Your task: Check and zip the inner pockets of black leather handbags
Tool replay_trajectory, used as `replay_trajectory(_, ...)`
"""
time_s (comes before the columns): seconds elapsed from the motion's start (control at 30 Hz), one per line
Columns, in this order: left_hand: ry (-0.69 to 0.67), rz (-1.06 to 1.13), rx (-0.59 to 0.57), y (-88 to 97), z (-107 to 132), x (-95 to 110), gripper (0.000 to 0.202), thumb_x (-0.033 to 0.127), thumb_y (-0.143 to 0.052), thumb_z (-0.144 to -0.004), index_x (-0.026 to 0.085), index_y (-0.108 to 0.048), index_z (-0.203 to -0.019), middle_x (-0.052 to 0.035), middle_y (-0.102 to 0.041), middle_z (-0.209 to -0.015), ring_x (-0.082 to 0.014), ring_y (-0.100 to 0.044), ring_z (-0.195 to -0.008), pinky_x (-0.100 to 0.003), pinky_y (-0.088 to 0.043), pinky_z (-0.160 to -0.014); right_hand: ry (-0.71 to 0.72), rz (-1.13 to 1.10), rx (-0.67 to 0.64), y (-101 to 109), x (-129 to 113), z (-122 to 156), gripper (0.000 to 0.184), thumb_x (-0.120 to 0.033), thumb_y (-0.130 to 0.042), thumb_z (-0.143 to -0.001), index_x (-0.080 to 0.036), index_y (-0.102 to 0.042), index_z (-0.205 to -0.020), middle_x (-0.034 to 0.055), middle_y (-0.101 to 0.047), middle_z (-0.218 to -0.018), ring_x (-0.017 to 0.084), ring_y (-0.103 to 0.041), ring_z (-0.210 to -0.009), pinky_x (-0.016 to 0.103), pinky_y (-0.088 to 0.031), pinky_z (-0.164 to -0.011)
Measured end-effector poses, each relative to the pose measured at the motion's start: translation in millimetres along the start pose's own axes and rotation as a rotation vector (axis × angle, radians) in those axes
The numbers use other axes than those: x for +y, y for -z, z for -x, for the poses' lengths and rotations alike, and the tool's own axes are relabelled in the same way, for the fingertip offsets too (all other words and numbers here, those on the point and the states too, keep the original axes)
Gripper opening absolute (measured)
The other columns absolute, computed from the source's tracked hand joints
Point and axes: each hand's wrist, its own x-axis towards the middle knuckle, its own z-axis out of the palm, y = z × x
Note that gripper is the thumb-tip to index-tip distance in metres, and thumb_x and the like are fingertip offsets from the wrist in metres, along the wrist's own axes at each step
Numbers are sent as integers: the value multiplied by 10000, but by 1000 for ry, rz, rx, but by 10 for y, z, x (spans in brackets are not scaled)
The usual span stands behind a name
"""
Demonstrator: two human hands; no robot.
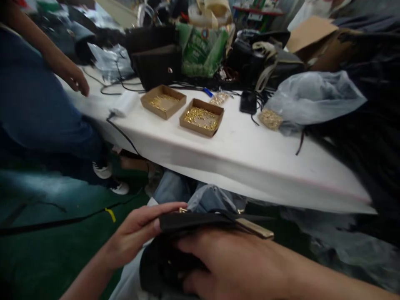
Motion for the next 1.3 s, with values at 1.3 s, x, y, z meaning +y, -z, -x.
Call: replay_trajectory(1.3, 101, -656, 235, -41, 158, 236, 233, 299, -795, -949, 294, -714, -1168, -83, -613, -1361, -252, -696, -1158, -324, -624, -922, -135, -741, -47, -277, 423, -538, 130, -339, -782, -960, -216, -744, -979, -7, -737, -1030, 192, -631, -972, 306, -481, -870)
